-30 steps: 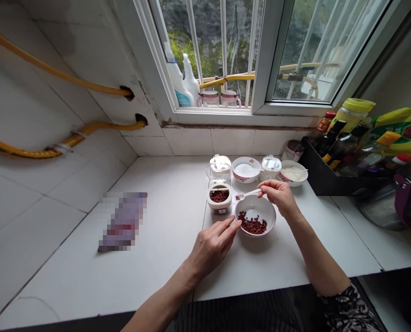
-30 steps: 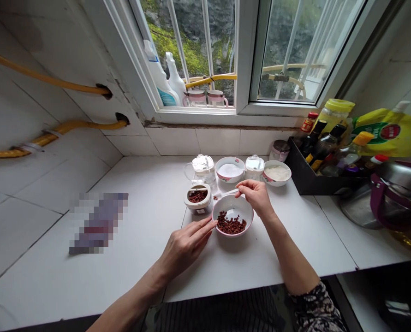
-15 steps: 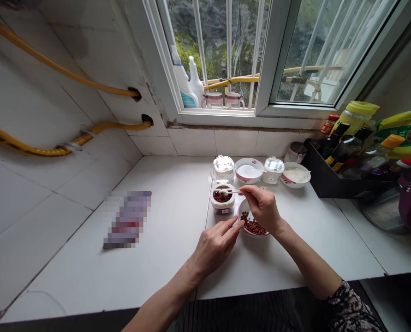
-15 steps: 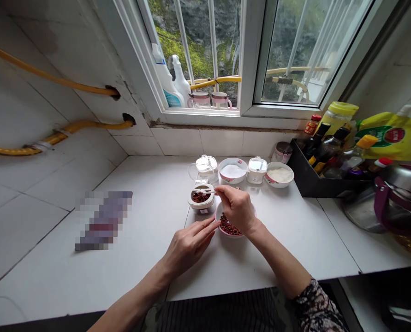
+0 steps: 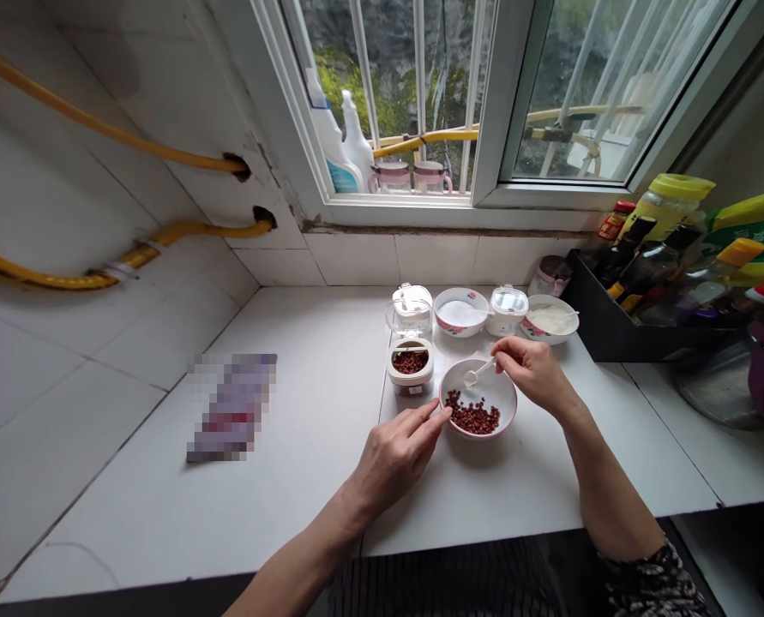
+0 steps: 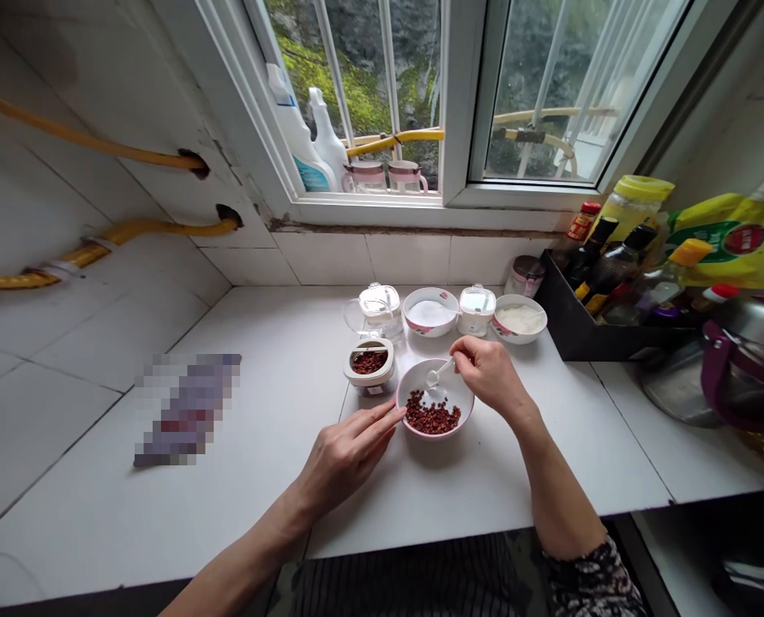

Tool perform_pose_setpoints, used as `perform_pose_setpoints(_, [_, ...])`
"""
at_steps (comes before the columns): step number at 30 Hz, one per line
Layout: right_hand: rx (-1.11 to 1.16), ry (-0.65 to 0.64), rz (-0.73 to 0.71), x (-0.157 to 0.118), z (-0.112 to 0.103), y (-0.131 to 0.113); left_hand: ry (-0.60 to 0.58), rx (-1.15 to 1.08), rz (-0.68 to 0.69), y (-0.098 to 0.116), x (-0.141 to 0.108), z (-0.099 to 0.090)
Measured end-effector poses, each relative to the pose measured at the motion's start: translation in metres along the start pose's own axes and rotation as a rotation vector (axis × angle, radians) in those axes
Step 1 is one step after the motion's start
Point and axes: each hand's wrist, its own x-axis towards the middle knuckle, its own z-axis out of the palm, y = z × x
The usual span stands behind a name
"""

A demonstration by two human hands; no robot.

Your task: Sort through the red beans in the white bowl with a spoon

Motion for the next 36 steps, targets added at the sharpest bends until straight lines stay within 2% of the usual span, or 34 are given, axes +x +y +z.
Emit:
perform_pose_setpoints(4, [-0.157, -0.042, 0.026, 0.000, 0.007, 0.002, -0.001, 0.002, 0.001, -0.001, -0.001, 0.000])
perform_pose_setpoints(7, [-0.157, -0.077, 0.008, -0.002, 0.015, -0.003, -0.010, 0.001, 0.000, -0.001, -0.002, 0.000])
perform_pose_setpoints(16, [0.159, -0.119, 0.150, 0.000, 0.017, 0.002, -0.001, 0.002, 0.003, -0.001, -0.001, 0.001])
perform_pose_setpoints(23, [0.300, -0.066, 0.164, 0.002, 0.012, 0.001, 0.008, -0.008, 0.004, 0.000, 0.000, 0.001])
perform_pose_setpoints(28, [0.376, -0.094, 0.226, 0.004, 0.012, 0.000, 0.012, 0.000, 0.008, 0.000, 0.000, 0.001])
perform_pose_setpoints(36, [0.517, -0.048, 0.323, 0.008, 0.010, 0.000, 0.014, 0.006, 0.004, 0.000, -0.001, 0.002])
